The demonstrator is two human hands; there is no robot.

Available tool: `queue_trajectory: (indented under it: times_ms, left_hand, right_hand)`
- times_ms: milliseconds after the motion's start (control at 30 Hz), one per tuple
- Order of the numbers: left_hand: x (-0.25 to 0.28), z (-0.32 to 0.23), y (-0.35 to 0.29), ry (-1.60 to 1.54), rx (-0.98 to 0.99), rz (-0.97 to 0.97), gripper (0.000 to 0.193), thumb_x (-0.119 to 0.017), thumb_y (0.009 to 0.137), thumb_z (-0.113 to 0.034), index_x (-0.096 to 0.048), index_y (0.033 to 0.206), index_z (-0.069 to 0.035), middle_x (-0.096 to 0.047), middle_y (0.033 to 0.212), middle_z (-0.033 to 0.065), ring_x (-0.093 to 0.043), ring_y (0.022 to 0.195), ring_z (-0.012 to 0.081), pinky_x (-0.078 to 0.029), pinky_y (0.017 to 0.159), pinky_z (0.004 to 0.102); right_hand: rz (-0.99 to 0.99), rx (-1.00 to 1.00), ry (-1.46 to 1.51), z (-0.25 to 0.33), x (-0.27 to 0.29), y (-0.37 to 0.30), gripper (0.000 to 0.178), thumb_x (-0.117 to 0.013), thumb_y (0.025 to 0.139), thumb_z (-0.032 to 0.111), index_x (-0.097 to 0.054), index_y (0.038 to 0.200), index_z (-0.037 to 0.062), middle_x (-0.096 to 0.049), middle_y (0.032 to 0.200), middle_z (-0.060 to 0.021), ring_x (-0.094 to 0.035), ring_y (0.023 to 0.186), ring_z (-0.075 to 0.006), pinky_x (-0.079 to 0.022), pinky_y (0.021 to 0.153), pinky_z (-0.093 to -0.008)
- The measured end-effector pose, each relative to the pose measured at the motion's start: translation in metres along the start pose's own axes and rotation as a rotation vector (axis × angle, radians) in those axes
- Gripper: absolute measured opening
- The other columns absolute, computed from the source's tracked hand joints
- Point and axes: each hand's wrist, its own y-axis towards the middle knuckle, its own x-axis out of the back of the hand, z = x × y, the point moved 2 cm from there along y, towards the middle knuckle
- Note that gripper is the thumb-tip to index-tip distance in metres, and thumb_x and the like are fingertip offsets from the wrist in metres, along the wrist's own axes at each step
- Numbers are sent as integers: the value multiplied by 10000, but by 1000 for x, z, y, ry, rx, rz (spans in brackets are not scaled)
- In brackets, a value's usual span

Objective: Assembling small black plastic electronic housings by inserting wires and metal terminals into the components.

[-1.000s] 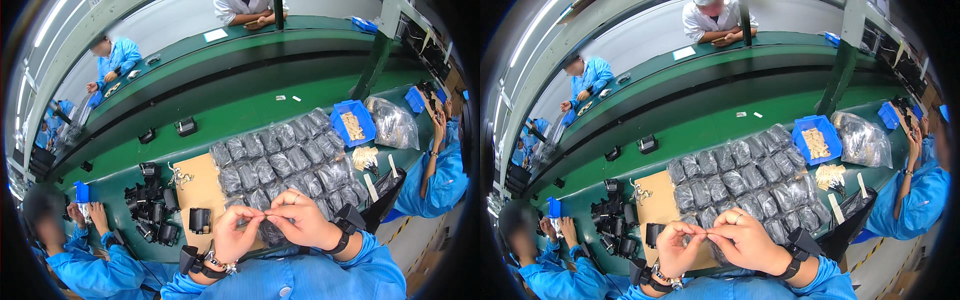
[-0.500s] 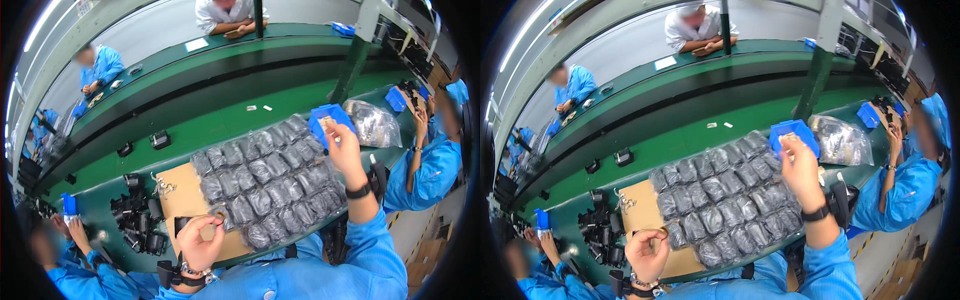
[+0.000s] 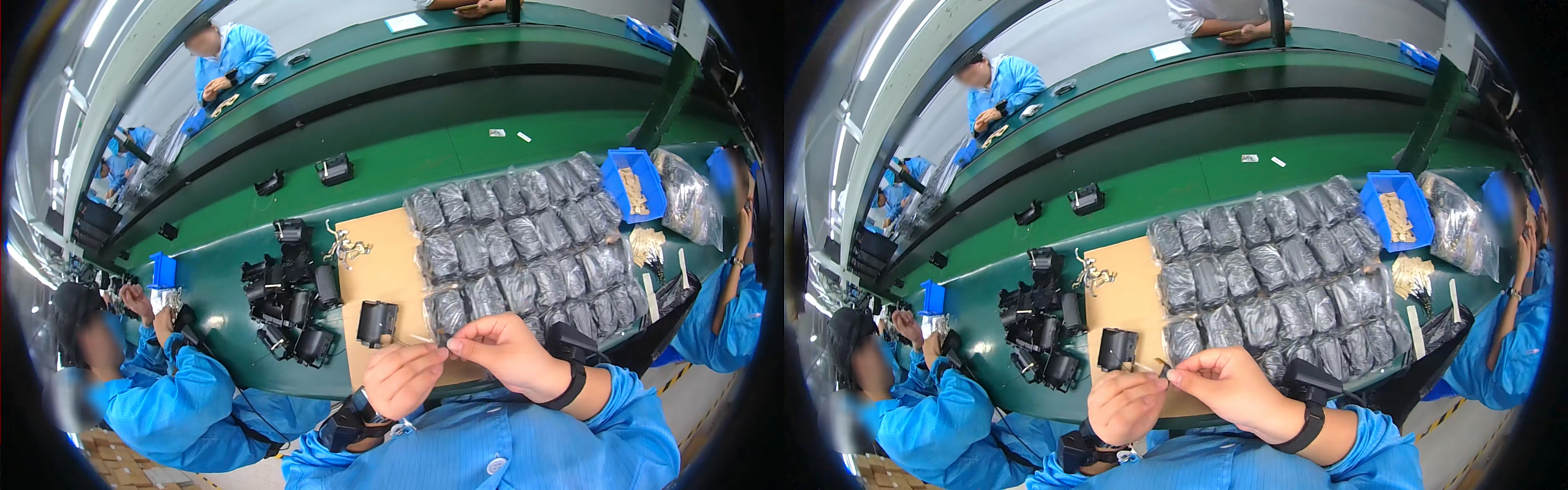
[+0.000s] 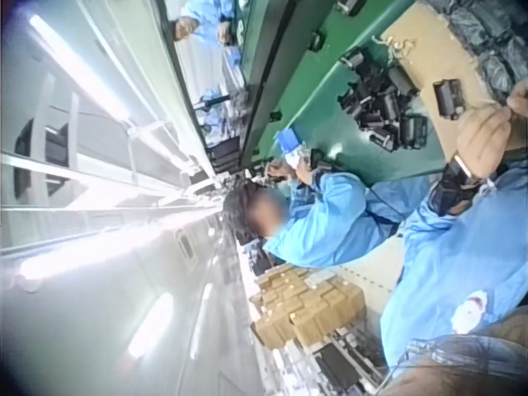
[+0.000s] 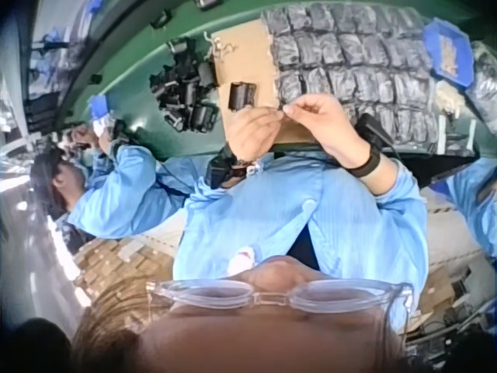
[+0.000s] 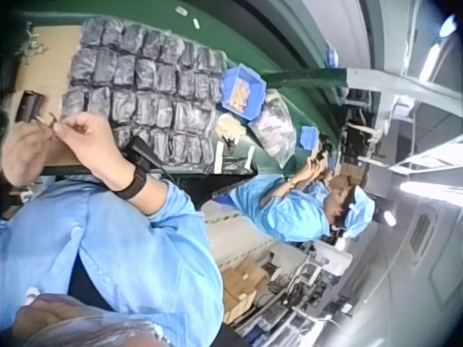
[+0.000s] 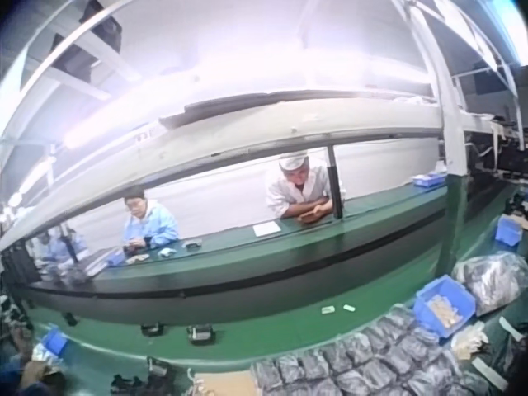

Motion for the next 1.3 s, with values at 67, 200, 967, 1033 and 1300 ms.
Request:
queue_trajectory:
  times_ms: [67,200,967,1033,1300]
  left_hand:
    - [4,0,-5,-15,4,12,394,-750,630,48,-501,903,-88,-672,856,62,-655,767,219,-497,587,299]
    - [14,8,-16,66,136,-13,375,-769,609,15,-527,882,-72,-643,911,87,-637,836,253,-500,672,346]
    - [-24,28,-22,-1461,1117,-529,407,-462,954,-186,-384,1341,-87,-496,1261,170,-521,1125,295,-451,905,475]
    - [-31,21,-16,-1401,1075,-551,407,-452,953,-162,-380,1341,-63,-497,1264,172,-515,1134,298,-443,918,475]
    - [-33,16,-7,-1542,858,-586,498,-431,856,43,-363,1348,8,-457,1312,207,-470,1197,311,-376,1003,477]
  right_hand:
    - [-1,-43,-35,-5,-5,1,113,-608,873,72,-643,882,-35,-653,802,-38,-593,741,-54,-471,656,-185]
    - [-112,127,-135,-7,-3,5,91,-571,895,69,-594,862,-12,-588,740,17,-519,656,-19,-419,590,-164]
    - [-19,309,24,-1,-17,15,60,-576,877,16,-601,893,-36,-565,905,-25,-508,854,-71,-404,770,-213]
    - [-76,225,76,-7,-17,17,72,-574,876,10,-608,910,-44,-567,901,-31,-513,865,-71,-408,773,-213]
    - [-50,475,46,-8,-12,20,75,-548,856,-67,-600,910,-67,-574,902,-64,-527,870,-103,-424,771,-231]
